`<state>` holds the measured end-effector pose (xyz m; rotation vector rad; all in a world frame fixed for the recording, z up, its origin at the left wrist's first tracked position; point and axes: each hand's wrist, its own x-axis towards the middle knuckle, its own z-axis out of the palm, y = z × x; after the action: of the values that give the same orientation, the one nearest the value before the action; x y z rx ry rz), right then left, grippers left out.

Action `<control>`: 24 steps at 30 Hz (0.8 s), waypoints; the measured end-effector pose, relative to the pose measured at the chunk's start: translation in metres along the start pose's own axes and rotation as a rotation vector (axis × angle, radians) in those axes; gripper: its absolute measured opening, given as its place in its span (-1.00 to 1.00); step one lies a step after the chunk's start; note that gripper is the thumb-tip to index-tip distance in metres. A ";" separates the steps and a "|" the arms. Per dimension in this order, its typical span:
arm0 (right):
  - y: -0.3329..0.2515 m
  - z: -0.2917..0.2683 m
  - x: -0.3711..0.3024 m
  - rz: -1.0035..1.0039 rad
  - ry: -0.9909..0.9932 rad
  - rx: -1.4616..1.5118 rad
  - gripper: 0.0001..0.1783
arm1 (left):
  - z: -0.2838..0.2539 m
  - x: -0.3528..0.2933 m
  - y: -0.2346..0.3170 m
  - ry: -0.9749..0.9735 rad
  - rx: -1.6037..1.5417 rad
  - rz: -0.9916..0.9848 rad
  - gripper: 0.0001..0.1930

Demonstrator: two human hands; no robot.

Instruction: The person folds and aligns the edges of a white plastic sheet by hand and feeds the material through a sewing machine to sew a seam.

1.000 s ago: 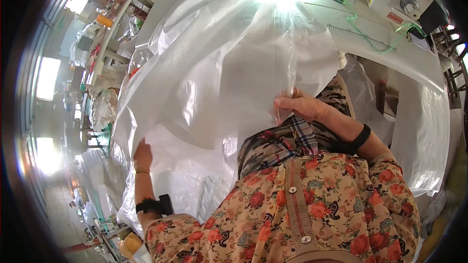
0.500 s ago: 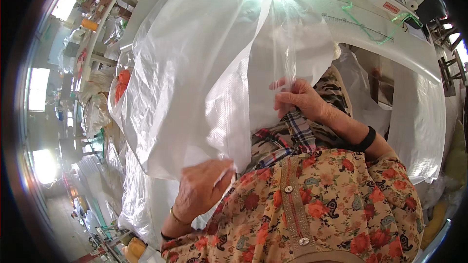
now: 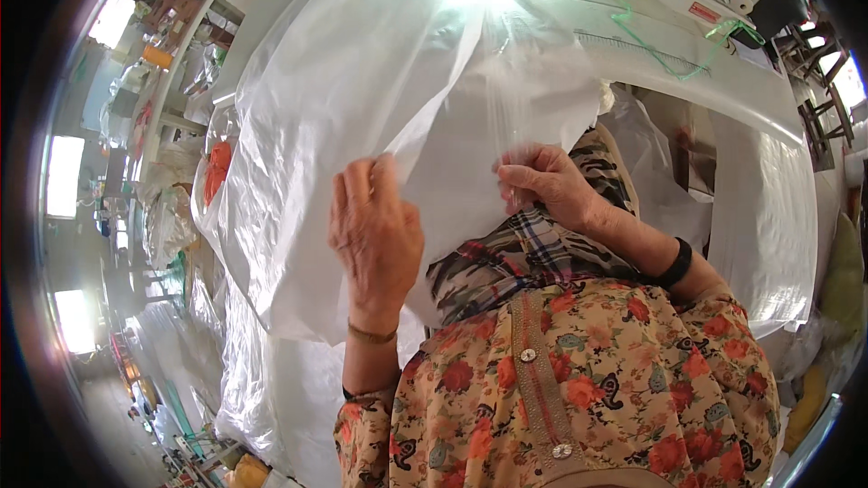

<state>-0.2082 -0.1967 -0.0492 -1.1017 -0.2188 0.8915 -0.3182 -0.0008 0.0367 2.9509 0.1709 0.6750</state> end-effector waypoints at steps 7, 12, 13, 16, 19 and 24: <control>-0.012 0.014 -0.005 0.144 -0.181 -0.192 -0.72 | -0.024 -0.018 -0.023 -0.050 0.214 0.037 -0.70; 0.000 0.018 0.005 0.054 -0.137 -0.029 -0.76 | -0.032 -0.020 -0.029 -0.104 0.032 0.135 -0.82; 0.002 0.019 0.007 -0.027 -0.177 0.033 -0.76 | -0.029 -0.024 -0.031 -0.205 -0.475 -0.087 -0.89; -0.015 0.032 -0.009 0.199 -0.389 0.004 -0.73 | -0.013 -0.035 -0.018 -0.274 -1.152 -0.484 -0.93; -0.014 0.048 -0.017 0.171 -0.389 0.148 -0.63 | 0.013 -0.047 -0.007 -0.248 -1.456 -0.657 -0.84; 0.015 0.050 -0.007 -0.091 -0.411 -0.063 -0.45 | 0.021 -0.040 0.001 -0.496 -1.291 -0.525 -0.66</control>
<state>-0.2487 -0.1652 -0.0362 -0.9494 -0.6351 1.0286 -0.3452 -0.0084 0.0011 1.6234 0.2947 -0.0797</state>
